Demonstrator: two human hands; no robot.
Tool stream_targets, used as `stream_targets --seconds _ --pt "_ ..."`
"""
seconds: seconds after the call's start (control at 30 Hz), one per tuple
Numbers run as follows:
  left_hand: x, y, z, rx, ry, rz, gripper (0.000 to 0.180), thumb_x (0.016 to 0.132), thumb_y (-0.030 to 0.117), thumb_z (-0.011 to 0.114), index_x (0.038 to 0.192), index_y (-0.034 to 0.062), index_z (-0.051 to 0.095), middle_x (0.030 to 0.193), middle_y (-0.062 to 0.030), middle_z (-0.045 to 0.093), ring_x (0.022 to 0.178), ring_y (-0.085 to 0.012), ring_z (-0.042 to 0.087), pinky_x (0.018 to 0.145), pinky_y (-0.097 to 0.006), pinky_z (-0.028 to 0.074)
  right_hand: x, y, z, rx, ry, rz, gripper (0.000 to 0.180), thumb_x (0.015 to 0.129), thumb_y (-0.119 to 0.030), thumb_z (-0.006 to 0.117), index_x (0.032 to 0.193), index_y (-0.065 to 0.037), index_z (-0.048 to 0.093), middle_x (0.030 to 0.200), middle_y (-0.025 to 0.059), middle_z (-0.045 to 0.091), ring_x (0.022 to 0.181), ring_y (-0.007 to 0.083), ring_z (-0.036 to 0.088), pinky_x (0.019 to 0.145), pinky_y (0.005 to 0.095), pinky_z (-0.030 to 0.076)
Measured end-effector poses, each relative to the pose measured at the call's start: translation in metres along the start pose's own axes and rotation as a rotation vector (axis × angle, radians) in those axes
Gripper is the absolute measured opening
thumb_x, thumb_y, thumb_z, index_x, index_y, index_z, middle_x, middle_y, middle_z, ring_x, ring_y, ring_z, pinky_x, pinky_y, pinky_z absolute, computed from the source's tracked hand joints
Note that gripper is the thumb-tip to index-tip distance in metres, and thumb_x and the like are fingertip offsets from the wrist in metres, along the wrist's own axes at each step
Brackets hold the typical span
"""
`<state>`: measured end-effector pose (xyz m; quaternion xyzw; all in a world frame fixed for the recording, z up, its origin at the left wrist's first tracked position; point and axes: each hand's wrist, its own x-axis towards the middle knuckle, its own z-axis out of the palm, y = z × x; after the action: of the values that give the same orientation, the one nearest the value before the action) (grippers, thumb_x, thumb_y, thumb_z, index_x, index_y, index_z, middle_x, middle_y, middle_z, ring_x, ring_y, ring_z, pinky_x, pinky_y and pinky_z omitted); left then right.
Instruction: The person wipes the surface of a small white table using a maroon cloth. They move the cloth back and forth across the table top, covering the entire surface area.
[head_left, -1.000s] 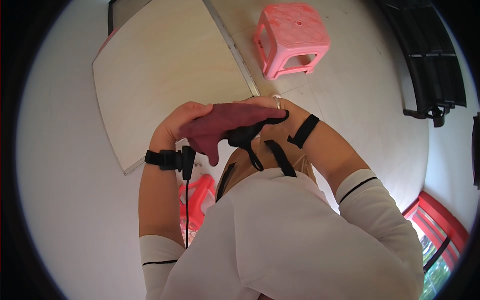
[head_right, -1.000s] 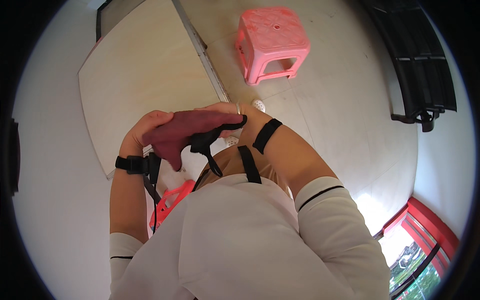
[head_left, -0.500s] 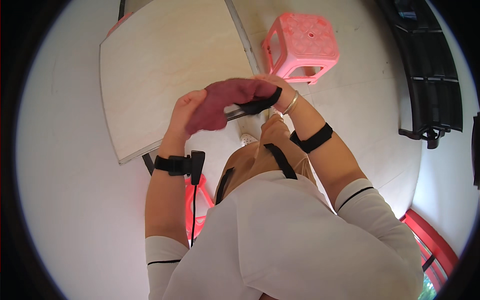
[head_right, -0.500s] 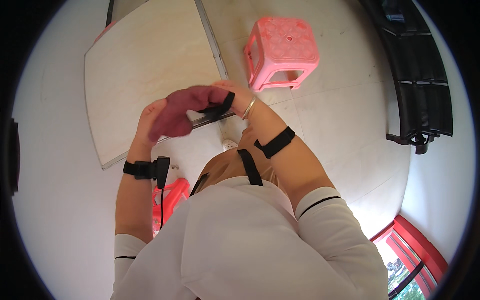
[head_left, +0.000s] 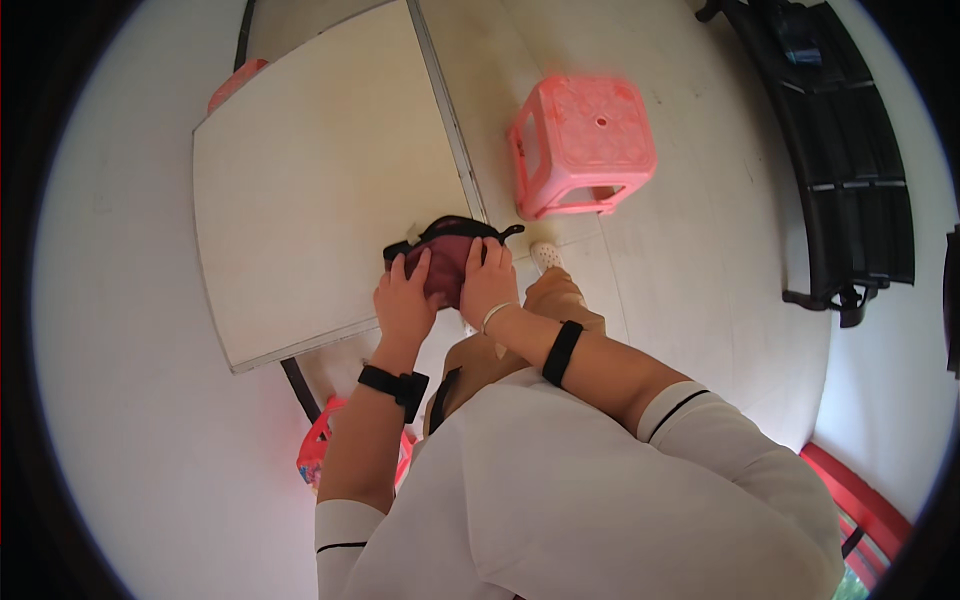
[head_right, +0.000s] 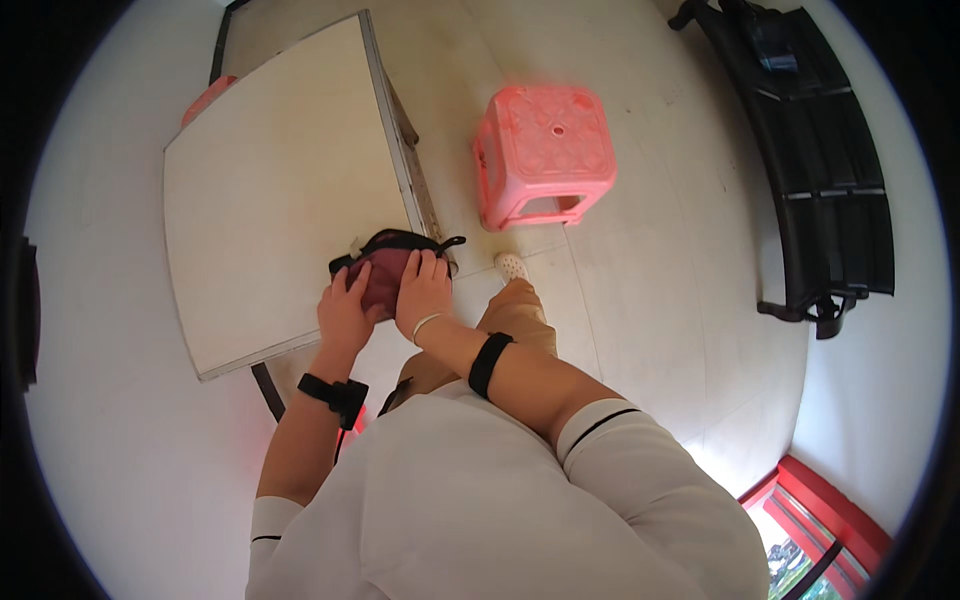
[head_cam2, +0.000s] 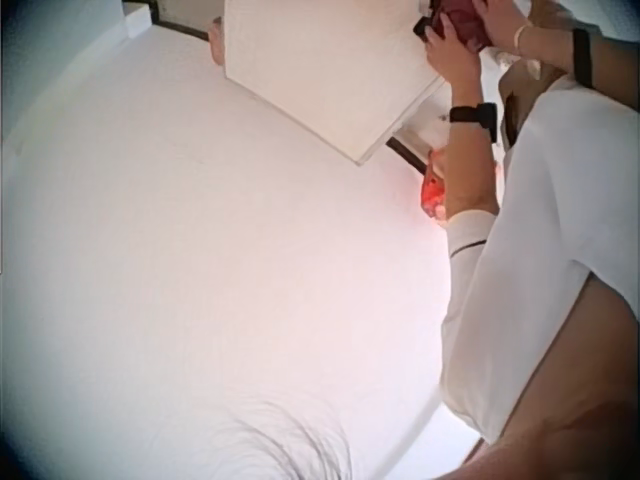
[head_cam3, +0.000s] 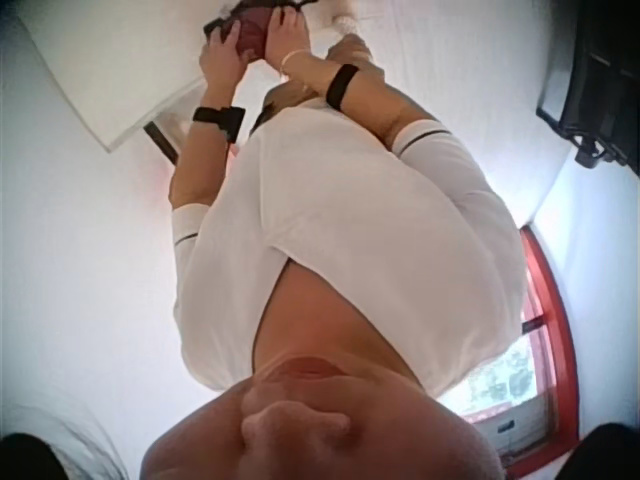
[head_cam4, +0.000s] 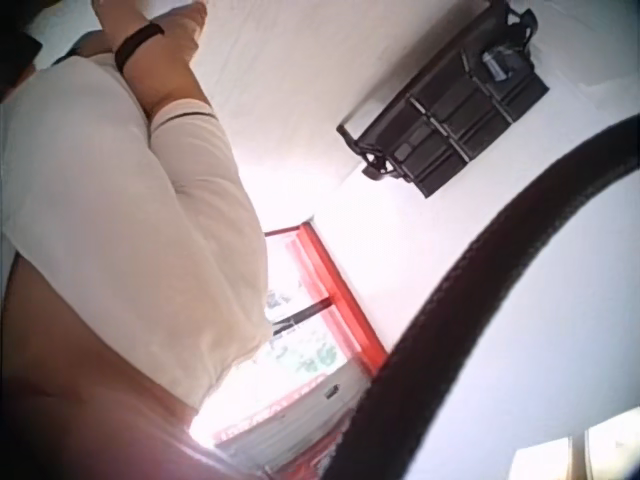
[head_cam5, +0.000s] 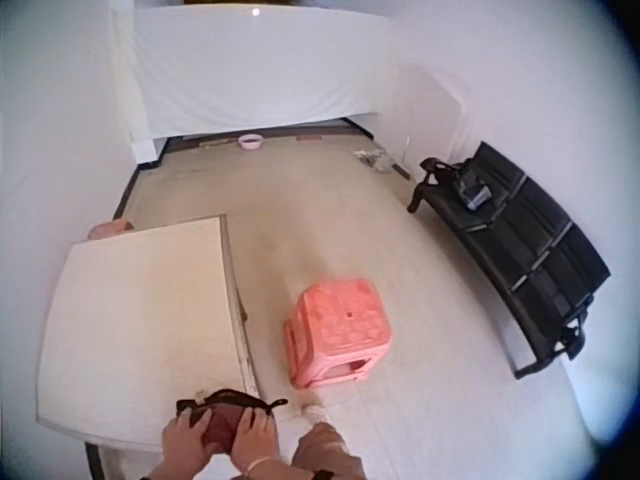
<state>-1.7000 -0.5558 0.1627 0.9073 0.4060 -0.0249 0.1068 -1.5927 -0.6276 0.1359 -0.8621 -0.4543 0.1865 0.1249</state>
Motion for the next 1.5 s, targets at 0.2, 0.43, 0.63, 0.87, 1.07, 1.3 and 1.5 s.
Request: stream_targets --seconds 0.2,0.43,0.63,0.87,1.07,1.3,1.5 --pt "0.035 0.032 -0.005 0.067 -0.008 -0.173 0.063 0.065 0.023 0.067 0.123 0.0217 0.044 0.12 -0.0169 0.042 0.097 -0.0342 0.049 0.08 -0.04 0.043 0.057 0.008 -0.037 0.167 -0.213 -0.04 0.076 0.068 -0.012 0.062 0.125 0.013 0.018 0.125 0.0227 0.026 0.113 0.0359 0.033 0.091 0.0341 0.038" --pt "0.091 0.041 -0.012 -0.025 -0.014 -0.34 0.057 0.067 0.021 0.063 0.122 0.0225 0.046 0.114 -0.0126 0.038 0.098 -0.0331 0.046 0.079 -0.041 0.043 0.127 0.004 -0.051 0.151 -0.433 -0.035 0.092 0.062 -0.019 0.071 0.125 0.016 0.014 0.125 0.0262 0.024 0.116 0.0386 0.029 0.095 0.0342 0.035" --pt "0.129 0.032 -0.019 -0.051 -0.043 -0.424 0.056 0.066 0.02 0.063 0.12 0.0248 0.048 0.11 -0.0122 0.042 0.091 -0.0327 0.049 0.074 -0.039 0.046 0.162 -0.001 -0.056 0.207 -0.404 -0.067 0.085 0.066 -0.019 0.066 0.125 0.015 0.014 0.126 0.0285 0.023 0.117 0.0403 0.029 0.098 0.0367 0.031" --pt "0.129 0.02 -0.019 0.005 0.024 -0.301 0.053 0.068 0.025 0.062 0.119 0.0247 0.049 0.1 -0.0089 0.046 0.085 -0.031 0.051 0.071 -0.039 0.047 0.141 0.009 -0.038 0.314 -0.227 -0.153 0.073 0.075 -0.026 0.055 0.128 0.01 0.019 0.133 0.0289 0.018 0.117 0.0404 0.03 0.097 0.0399 0.03" --pt "0.132 0.018 -0.019 0.014 0.014 -0.28 0.051 0.07 0.024 0.061 0.12 0.0224 0.049 0.098 -0.008 0.047 0.082 -0.0303 0.051 0.068 -0.038 0.046 0.159 -0.011 -0.033 0.142 -0.238 -0.041 0.075 0.071 -0.023 0.059 0.128 0.008 0.021 0.134 0.0258 0.018 0.116 0.038 0.033 0.094 0.0403 0.033" --pt "0.157 0.01 -0.017 0.033 0.042 -0.283 0.053 0.071 0.023 0.06 0.122 0.0226 0.046 0.098 -0.0076 0.046 0.082 -0.0298 0.051 0.068 -0.038 0.047 0.194 -0.019 -0.04 0.068 -0.252 -0.045 0.083 0.065 -0.023 0.065 0.128 0.009 0.022 0.134 0.0248 0.019 0.114 0.0361 0.037 0.092 0.0397 0.037" --pt "0.218 -0.001 -0.037 0.038 -0.045 -0.324 0.048 0.077 0.031 0.054 0.123 0.0214 0.045 0.099 -0.0076 0.047 0.086 -0.0282 0.052 0.069 -0.037 0.046 0.252 -0.03 -0.054 0.038 -0.205 -0.072 0.089 0.061 -0.026 0.069 0.128 0.009 0.021 0.133 0.0245 0.022 0.112 0.0354 0.039 0.089 0.0377 0.04"
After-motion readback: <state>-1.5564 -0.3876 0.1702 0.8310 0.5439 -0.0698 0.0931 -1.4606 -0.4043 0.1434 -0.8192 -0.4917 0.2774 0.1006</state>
